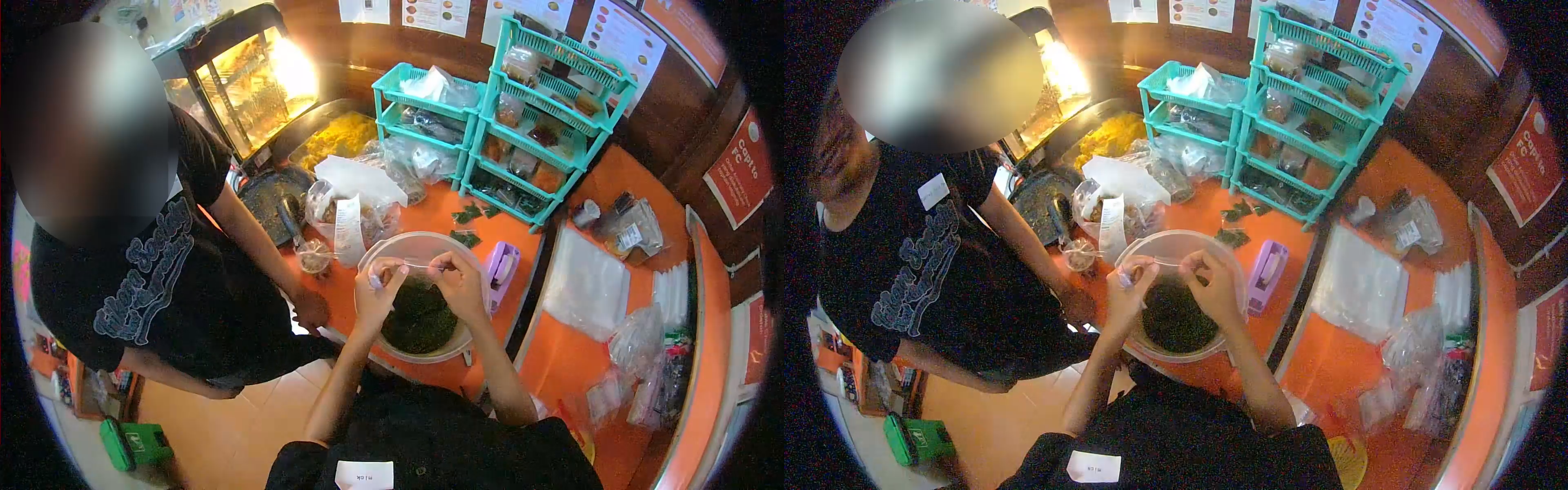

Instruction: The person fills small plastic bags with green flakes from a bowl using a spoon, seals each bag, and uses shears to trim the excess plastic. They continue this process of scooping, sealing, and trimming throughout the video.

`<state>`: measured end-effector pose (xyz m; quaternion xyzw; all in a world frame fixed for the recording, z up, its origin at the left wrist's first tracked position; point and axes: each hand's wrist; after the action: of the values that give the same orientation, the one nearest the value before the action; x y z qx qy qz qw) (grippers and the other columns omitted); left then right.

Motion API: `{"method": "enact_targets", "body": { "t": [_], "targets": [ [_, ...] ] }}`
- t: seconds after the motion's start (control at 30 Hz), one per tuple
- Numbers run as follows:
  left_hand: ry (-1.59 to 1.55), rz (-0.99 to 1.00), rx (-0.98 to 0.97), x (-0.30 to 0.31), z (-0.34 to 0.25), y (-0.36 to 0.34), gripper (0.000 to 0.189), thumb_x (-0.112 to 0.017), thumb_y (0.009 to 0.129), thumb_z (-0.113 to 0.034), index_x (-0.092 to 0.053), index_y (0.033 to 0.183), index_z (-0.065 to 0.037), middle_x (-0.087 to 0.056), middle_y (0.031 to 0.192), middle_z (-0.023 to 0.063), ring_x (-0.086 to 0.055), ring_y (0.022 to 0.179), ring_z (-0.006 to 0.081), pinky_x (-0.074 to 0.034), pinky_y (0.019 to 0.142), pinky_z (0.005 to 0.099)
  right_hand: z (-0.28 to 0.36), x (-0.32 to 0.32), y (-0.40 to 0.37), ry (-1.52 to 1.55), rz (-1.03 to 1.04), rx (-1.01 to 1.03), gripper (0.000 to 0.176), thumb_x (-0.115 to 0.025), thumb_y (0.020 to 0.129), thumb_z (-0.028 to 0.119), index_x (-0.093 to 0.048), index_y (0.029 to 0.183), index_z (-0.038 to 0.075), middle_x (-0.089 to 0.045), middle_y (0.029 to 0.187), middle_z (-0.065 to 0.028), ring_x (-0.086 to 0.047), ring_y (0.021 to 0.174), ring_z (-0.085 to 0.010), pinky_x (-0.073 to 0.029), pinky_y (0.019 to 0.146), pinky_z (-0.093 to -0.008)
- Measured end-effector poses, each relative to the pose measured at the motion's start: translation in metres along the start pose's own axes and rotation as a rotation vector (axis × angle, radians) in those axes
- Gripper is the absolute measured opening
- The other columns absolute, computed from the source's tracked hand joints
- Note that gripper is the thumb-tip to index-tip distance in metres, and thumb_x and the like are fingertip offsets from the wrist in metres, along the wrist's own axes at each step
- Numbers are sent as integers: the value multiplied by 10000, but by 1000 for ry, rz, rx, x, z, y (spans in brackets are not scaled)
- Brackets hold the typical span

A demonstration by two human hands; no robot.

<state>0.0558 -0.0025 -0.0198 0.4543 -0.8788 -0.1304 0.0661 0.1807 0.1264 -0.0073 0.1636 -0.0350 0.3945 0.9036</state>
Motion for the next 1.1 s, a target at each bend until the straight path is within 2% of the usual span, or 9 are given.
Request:
{"method": "enact_targets", "body": {
  "t": [0.1,0.3,0.4,0.5,0.83,0.93,1.0,1.03,1.1],
  "targets": [
    [51,28,72,2,-4,-2,117,-767,911,-136,-729,916,-26,-546,718,-68,-416,628,26,-312,548,222,7,4,-2,-71,-5,21,121,-725,931,81,-645,965,-3,-665,949,-47,-646,912,-125,-562,857,-297],
    [90,73,37,4,-1,-1,68,-757,909,-95,-725,898,-36,-552,717,-73,-416,622,19,-316,546,219,-1,-3,-1,-38,-11,44,107,-732,892,68,-647,901,3,-689,862,-53,-688,844,-135,-560,806,-295],
    [91,30,-80,0,7,-1,105,-767,895,-122,-720,857,-36,-427,585,-76,-336,539,26,-250,490,255,-11,-8,-1,-30,1,80,109,-739,867,74,-650,883,12,-701,827,-68,-706,815,-157,-556,776,-301],
    [75,42,-47,0,8,-2,116,-769,893,-128,-718,856,-30,-424,583,-77,-344,547,25,-257,492,252,-16,-8,-1,-28,13,111,109,-740,854,78,-651,882,22,-708,830,-81,-709,806,-190,-553,765,-316],
    [77,141,20,0,-12,-3,60,-748,908,-87,-722,904,-33,-527,650,-69,-380,580,21,-293,519,235,4,-6,0,-274,-8,241,92,-714,843,100,-649,900,67,-691,839,-100,-660,816,-302,-492,807,-404],
    [116,161,-16,-1,-16,-4,57,-746,903,-77,-722,882,-30,-535,648,-58,-385,583,30,-316,530,233,5,-7,0,-279,-5,287,102,-708,840,112,-643,906,70,-690,851,-96,-652,841,-299,-475,842,-404],
    [135,152,-82,-1,-2,-2,54,-745,894,-63,-720,865,-25,-549,655,-48,-391,593,34,-333,542,230,6,-9,0,-289,17,260,105,-705,840,71,-618,897,56,-651,833,-83,-624,821,-266,-478,795,-382],
    [118,141,-81,-1,1,-3,41,-740,888,-49,-726,871,-14,-562,667,-41,-434,619,35,-360,560,230,7,-10,0,-293,30,247,111,-703,839,51,-605,892,49,-632,824,-77,-610,811,-249,-480,772,-371],
    [86,117,-80,-1,0,-5,28,-730,876,-20,-737,884,6,-588,692,-28,-519,672,36,-414,598,231,10,-12,-1,-422,17,362,107,-689,840,74,-595,889,63,-614,814,-70,-596,781,-254,-448,799,-368]
  ]
}}
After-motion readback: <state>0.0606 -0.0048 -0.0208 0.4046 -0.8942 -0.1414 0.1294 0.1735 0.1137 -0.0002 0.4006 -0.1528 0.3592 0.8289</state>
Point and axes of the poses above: each hand's wrist, its own y-axis towards the middle knuckle, its own x-axis out of the back of the hand, z = x × y
